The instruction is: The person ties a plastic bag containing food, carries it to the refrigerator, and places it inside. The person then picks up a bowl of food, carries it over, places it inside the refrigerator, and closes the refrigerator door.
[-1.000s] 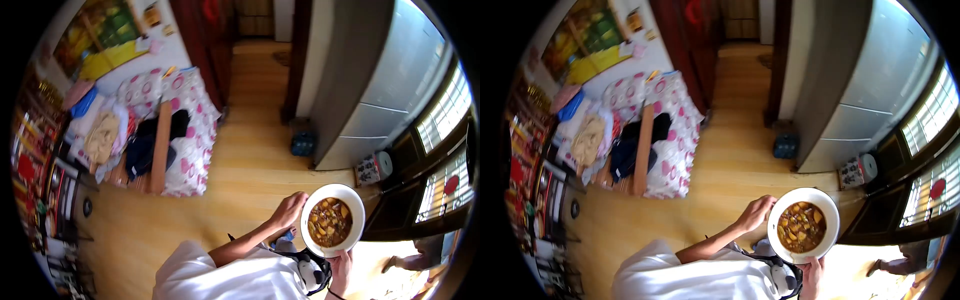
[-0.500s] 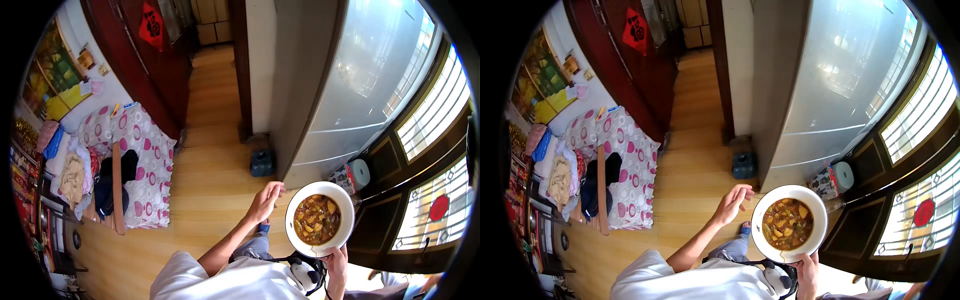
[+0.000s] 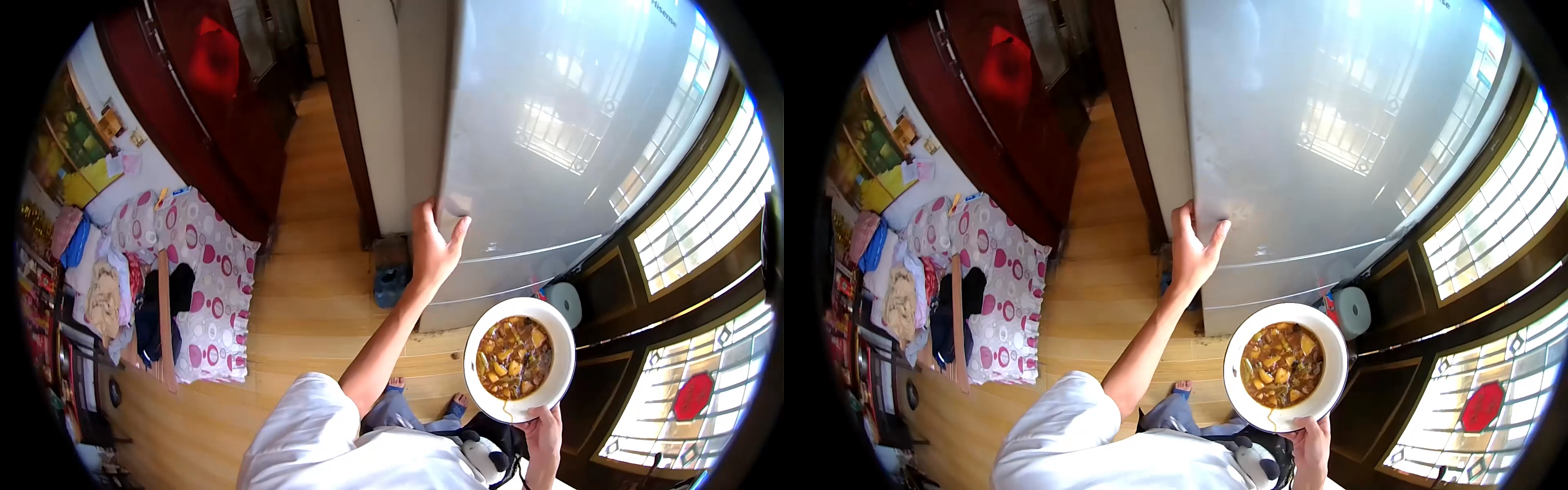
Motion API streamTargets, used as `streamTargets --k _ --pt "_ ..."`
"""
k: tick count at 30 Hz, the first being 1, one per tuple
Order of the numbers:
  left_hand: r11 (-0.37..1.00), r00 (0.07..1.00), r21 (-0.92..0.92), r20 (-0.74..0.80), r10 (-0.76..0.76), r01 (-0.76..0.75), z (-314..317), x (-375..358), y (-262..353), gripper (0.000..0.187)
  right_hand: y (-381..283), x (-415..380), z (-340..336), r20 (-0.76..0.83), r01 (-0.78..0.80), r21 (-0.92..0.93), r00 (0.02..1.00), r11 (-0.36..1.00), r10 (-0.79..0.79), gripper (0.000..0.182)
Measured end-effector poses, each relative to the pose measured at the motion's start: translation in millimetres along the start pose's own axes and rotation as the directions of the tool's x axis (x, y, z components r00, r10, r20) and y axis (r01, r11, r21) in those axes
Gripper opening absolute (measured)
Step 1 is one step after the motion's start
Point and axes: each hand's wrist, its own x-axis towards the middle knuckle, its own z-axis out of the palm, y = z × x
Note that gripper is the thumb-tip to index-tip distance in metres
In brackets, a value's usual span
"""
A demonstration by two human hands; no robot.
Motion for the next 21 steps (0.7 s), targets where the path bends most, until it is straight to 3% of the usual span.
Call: streamTargets --k 1,6,11,14,16,21 --pt "0.986 0.994 0.159 -0.095 0.059 -0.043 1 -3 4 0.059 -14 8 -10 0.050 -0.001 -0.022 0.999 1.000 0.002 0.047" --pt "0.984 0.990 0.159 -0.123 -0.066 0.085 12 -16 10 0.064 -45 16 -43 0.094 -0.014 -0.090 0.995 0.996 0.022 0.048" --pt "0.970 0.982 0.227 -0.186 -0.044 0.087 13 -12 22 0.060 -61 7 -77 0.050 -0.033 -0.066 0.998 0.997 0.036 0.051" --pt "0.958 0.986 0.281 -0.168 -0.005 0.052 11 -66 48 0.062 -54 -4 -92 0.051 -0.002 -0.077 0.999 0.997 0.006 0.050" --pt "0.956 0.997 0.285 -0.062 -0.046 0.062 1 -101 97 0.060 -49 -24 -95 0.027 0.014 -0.047 1.000 0.999 -0.013 0.049" --pt "0.982 0.989 0.118 0.037 0.143 -0.147 11 -159 139 0.047 -22 -84 -107 -0.101 0.100 0.052 0.990 0.994 -0.094 0.051"
